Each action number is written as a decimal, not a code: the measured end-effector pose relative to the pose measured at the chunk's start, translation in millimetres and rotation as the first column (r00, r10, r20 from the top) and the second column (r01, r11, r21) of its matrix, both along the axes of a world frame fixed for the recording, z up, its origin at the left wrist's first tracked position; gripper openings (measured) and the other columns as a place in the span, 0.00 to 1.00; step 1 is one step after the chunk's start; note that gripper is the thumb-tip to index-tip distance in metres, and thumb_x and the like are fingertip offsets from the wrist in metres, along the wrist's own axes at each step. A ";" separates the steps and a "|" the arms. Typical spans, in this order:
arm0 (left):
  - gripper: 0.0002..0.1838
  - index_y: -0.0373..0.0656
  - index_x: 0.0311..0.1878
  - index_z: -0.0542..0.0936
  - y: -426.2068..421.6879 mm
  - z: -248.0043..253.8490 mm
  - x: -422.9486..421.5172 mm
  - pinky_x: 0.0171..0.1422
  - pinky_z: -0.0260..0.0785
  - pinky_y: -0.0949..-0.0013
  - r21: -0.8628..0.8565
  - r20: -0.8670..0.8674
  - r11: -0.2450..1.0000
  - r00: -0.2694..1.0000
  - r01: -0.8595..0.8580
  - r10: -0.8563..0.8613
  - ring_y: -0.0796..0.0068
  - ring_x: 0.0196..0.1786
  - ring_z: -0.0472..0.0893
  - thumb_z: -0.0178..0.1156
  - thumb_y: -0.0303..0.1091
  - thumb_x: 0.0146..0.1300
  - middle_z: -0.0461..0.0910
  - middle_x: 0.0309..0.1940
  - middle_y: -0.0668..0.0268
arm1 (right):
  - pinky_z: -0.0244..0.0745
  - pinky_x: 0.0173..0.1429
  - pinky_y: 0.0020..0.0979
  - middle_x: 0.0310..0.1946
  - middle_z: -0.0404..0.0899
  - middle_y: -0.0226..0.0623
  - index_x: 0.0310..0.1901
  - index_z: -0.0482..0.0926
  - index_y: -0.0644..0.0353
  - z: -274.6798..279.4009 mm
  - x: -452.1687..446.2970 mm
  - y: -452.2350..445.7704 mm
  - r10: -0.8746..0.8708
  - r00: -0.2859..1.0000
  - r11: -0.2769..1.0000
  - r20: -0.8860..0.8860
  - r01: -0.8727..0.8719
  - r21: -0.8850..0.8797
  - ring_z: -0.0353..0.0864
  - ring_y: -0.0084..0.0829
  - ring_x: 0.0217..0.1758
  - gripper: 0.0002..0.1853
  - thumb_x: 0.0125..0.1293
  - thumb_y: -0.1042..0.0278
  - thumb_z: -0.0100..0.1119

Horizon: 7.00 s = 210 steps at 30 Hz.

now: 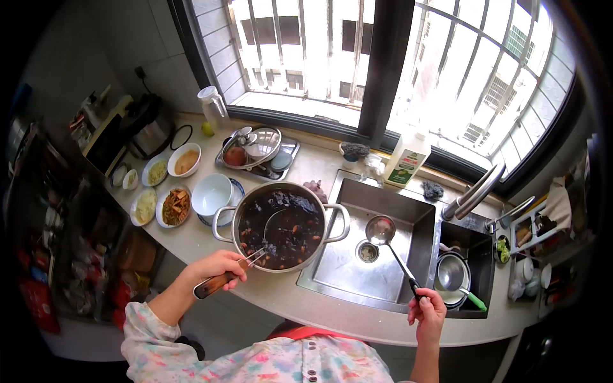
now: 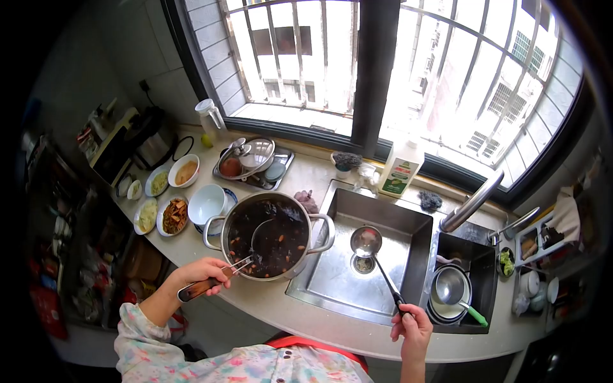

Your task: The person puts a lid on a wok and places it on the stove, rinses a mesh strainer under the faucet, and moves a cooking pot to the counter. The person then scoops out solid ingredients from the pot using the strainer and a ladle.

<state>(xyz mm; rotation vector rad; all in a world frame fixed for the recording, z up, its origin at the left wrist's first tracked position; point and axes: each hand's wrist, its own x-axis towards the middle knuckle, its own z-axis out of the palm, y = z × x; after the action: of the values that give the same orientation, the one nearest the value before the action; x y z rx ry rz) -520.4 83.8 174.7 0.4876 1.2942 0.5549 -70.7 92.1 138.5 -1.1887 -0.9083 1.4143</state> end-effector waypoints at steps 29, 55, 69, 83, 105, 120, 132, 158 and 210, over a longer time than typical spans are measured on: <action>0.20 0.36 0.52 0.68 -33.6 -18.0 17.3 0.17 0.68 0.77 0.151 -0.031 0.988 0.998 -0.041 0.046 0.79 0.17 0.74 0.52 0.22 0.54 0.75 0.28 0.62 | 0.66 0.22 0.19 0.27 0.72 0.37 0.36 0.75 0.66 30.4 -69.5 23.6 0.108 0.789 0.768 0.604 -0.453 0.454 0.73 0.21 0.20 0.10 0.53 0.87 0.50; 0.22 0.29 0.54 0.63 -51.2 -54.3 -0.8 0.14 0.63 0.81 0.038 0.542 0.943 0.800 -0.329 0.257 0.81 0.15 0.68 0.45 0.24 0.54 0.73 0.32 0.58 | 0.67 0.21 0.29 0.25 0.71 0.38 0.40 0.77 0.60 19.1 -128.4 19.5 -0.169 0.454 0.318 0.875 -0.815 0.485 0.71 0.31 0.20 0.19 0.41 0.78 0.62; 0.23 0.30 0.54 0.64 -72.1 -52.4 -2.0 0.13 0.60 0.79 0.099 0.574 0.905 0.767 -0.413 0.287 0.79 0.13 0.68 0.47 0.24 0.51 0.74 0.31 0.57 | 0.62 0.17 0.25 0.21 0.67 0.34 0.38 0.78 0.60 24.9 -140.5 21.1 -0.201 0.544 0.175 0.815 -0.798 0.576 0.67 0.26 0.16 0.17 0.40 0.80 0.59; 0.24 0.29 0.53 0.63 -81.0 -25.7 9.3 0.15 0.60 0.78 0.212 0.448 0.886 0.847 -0.412 0.287 0.77 0.14 0.68 0.47 0.26 0.51 0.72 0.31 0.53 | 0.69 0.20 0.20 0.25 0.75 0.40 0.40 0.74 0.67 14.1 -141.9 33.2 0.060 0.804 0.776 0.592 -0.411 0.479 0.75 0.23 0.19 0.08 0.59 0.81 0.49; 0.22 0.30 0.54 0.65 -66.7 -41.2 23.9 0.16 0.62 0.78 0.145 0.473 0.890 0.820 -0.433 0.322 0.78 0.17 0.70 0.47 0.24 0.54 0.72 0.32 0.56 | 0.65 0.18 0.26 0.22 0.68 0.36 0.43 0.75 0.64 18.2 -162.0 8.6 -0.075 0.489 0.132 0.869 -0.859 0.494 0.69 0.27 0.17 0.20 0.42 0.76 0.58; 0.21 0.31 0.53 0.65 -67.0 -25.5 24.3 0.17 0.63 0.79 0.162 0.391 0.890 0.856 -0.426 0.339 0.78 0.15 0.69 0.46 0.24 0.53 0.72 0.32 0.55 | 0.69 0.22 0.30 0.27 0.73 0.42 0.41 0.77 0.61 23.3 -143.1 24.3 -0.163 0.607 0.320 0.778 -0.713 0.624 0.73 0.33 0.21 0.20 0.40 0.81 0.61; 0.22 0.30 0.54 0.65 -67.5 -4.8 18.6 0.16 0.63 0.78 0.174 0.313 0.895 0.885 -0.410 0.345 0.77 0.16 0.70 0.47 0.23 0.53 0.73 0.31 0.56 | 0.68 0.22 0.29 0.26 0.74 0.41 0.41 0.76 0.62 33.7 -141.4 31.8 -0.204 0.643 0.350 0.738 -0.656 0.668 0.73 0.34 0.20 0.20 0.40 0.83 0.61; 0.21 0.29 0.52 0.66 -81.5 17.5 -3.3 0.16 0.63 0.79 0.236 0.331 0.875 0.881 -0.424 0.338 0.80 0.17 0.70 0.47 0.24 0.53 0.72 0.31 0.59 | 0.72 0.32 0.39 0.24 0.76 0.39 0.34 0.76 0.60 41.0 -193.2 107.9 0.032 0.060 0.298 0.998 -0.953 0.047 0.77 0.40 0.30 0.08 0.54 0.66 0.52; 0.19 0.28 0.49 0.67 -58.6 31.3 -13.1 0.13 0.63 0.78 0.199 0.298 0.813 0.824 -0.547 0.481 0.78 0.14 0.70 0.49 0.23 0.50 0.73 0.28 0.56 | 0.54 0.16 0.16 0.14 0.71 0.29 0.37 0.79 0.67 49.5 -152.4 124.4 0.510 0.835 0.856 0.207 -0.516 -0.030 0.63 0.13 0.13 0.09 0.57 0.73 0.52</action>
<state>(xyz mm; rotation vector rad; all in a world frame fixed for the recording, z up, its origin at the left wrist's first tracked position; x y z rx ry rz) -533.5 25.2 206.1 0.2760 1.1186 1.2348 -223.1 216.5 188.0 -1.1319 -1.4747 1.7094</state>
